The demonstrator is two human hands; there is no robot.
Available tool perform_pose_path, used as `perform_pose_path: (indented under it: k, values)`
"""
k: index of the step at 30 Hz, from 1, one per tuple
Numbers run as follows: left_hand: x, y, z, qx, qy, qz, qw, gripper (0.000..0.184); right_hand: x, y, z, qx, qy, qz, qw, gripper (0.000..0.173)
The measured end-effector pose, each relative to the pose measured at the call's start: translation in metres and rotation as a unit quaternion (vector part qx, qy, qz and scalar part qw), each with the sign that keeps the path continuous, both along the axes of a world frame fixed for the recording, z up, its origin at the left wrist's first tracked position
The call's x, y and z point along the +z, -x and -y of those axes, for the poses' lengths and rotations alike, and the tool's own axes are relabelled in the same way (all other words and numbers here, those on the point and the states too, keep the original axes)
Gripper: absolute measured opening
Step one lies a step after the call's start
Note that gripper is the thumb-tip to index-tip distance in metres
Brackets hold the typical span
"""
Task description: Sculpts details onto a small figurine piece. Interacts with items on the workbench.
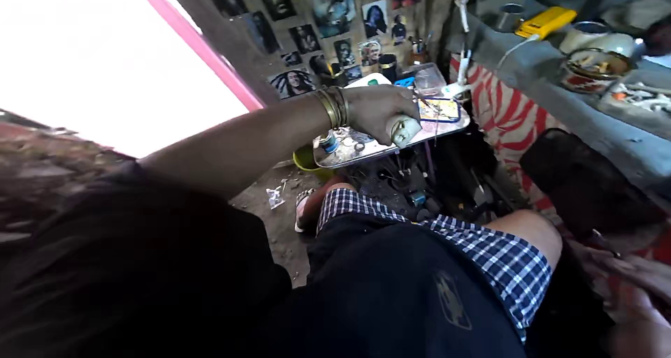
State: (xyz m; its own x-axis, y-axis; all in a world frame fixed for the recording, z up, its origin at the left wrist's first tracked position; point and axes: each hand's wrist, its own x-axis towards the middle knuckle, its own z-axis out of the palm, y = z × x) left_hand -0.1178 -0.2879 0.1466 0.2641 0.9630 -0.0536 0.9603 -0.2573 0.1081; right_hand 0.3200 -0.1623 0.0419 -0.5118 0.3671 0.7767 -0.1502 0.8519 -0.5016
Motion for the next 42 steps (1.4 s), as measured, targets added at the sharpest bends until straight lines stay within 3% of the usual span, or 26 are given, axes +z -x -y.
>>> perform_pose_path:
  k: [1, 4, 8, 11, 14, 17, 20, 24, 30, 42]
  values:
    - [-0.008, 0.011, 0.008, -0.009, -0.002, -0.008, 1.0, 0.059, -0.005, 0.0, 0.001, 0.012, 0.017, 0.004, 1.0, 0.026]
    - [0.009, 0.0, 0.036, 0.081, 0.132, -0.051, 0.987, 0.06, -0.01, 0.004, 0.008, 0.017, 0.054, 0.017, 0.998, 0.024]
    - [-0.023, 0.022, 0.071, 0.193, 0.113, -0.021, 0.975, 0.055, -0.014, 0.01, 0.014, 0.075, 0.127, 0.016, 0.989, 0.026]
    - [-0.043, -0.01, 0.091, 0.358, -0.016, 0.115, 0.926, 0.054, -0.007, 0.027, 0.017, 0.094, 0.109, 0.034, 0.989, 0.034]
    - [-0.06, -0.072, 0.093, 0.45, -0.154, 0.299, 0.827, 0.053, 0.007, 0.053, 0.018, 0.083, 0.071, 0.066, 0.992, 0.028]
    - [-0.069, -0.125, 0.093, 0.357, -0.257, 0.405, 0.802, 0.049, 0.031, 0.084, 0.022, 0.068, 0.042, 0.075, 0.994, 0.037]
    - [-0.064, -0.155, 0.087, 0.235, -0.356, 0.447, 0.786, 0.044, 0.058, 0.112, 0.03, 0.095, 0.002, 0.066, 0.993, 0.051]
    - [-0.047, -0.174, 0.087, 0.174, -0.38, 0.47, 0.778, 0.044, 0.086, 0.129, 0.041, 0.16, -0.053, 0.035, 0.985, 0.05]
    - [-0.039, -0.183, 0.093, 0.141, -0.389, 0.475, 0.777, 0.041, 0.098, 0.129, 0.048, 0.198, -0.071, 0.006, 0.978, 0.034]
    - [-0.035, -0.205, 0.099, 0.124, -0.405, 0.499, 0.756, 0.037, 0.1, 0.117, 0.055, 0.241, -0.035, -0.021, 0.97, 0.025]
